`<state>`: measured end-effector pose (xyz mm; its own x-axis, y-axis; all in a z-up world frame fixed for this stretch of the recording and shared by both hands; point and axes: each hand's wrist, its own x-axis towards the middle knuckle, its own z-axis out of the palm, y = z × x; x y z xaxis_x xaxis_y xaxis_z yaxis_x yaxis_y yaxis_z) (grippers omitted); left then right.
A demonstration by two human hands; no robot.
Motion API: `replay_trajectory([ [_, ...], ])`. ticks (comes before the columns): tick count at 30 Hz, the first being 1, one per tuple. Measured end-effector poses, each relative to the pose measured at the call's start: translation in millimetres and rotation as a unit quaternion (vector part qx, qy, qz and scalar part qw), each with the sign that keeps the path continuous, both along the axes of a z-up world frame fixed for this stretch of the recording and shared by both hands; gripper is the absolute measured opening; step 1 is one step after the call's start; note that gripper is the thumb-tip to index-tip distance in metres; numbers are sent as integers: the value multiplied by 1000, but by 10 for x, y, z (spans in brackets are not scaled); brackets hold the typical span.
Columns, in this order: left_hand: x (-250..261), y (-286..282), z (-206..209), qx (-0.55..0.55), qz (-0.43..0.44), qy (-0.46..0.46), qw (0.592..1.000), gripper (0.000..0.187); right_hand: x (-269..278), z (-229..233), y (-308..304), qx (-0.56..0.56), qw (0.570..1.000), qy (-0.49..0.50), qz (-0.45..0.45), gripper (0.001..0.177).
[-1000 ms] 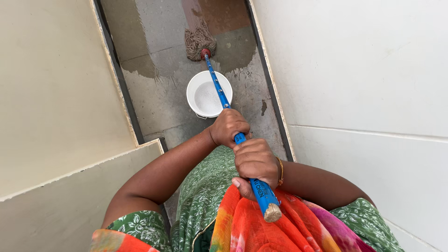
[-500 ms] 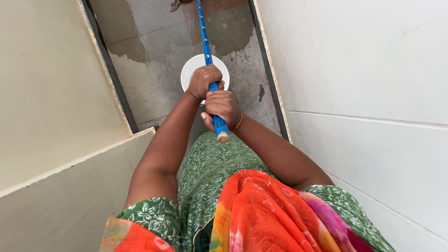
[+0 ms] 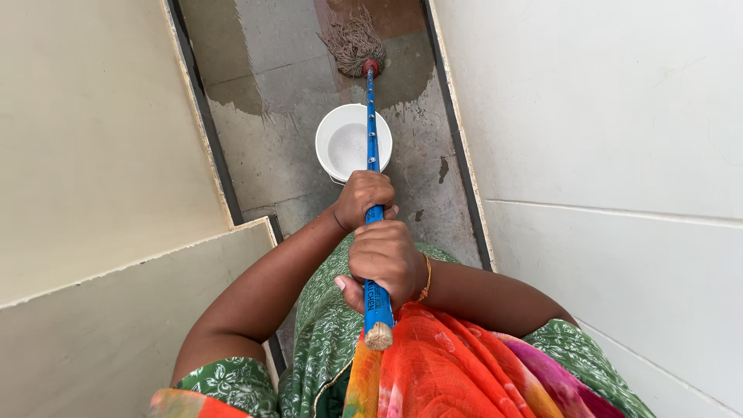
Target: The person mops a stone floor using a mop. They repeatedly move the mop head across the wet floor surface while standing next to a white bucket.
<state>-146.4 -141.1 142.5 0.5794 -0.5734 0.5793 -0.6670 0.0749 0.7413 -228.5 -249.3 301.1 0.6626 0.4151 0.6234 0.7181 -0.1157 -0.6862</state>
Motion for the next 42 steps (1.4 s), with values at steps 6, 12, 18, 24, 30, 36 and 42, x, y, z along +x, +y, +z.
replay_trajectory([
  [6,264,38,-12,42,-36,-62,997,29,200,-158,-22,85,996,-35,16,34],
  [12,231,283,42,131,-21,-38,990,26,349,-461,58,29,997,12,66,35],
  [18,45,359,-170,148,-19,-28,988,17,211,-800,157,34,996,-44,72,44],
  [24,107,549,-560,159,-9,3,987,27,144,-930,496,56,995,-63,61,45],
  [30,-52,797,-472,128,20,44,991,24,82,-747,743,37,996,-58,52,47],
  [36,-330,997,-339,160,55,41,985,26,-152,-560,902,56,994,-47,78,48],
  [42,-387,1120,-254,128,52,47,989,38,-242,-494,968,-3,996,16,90,50],
])
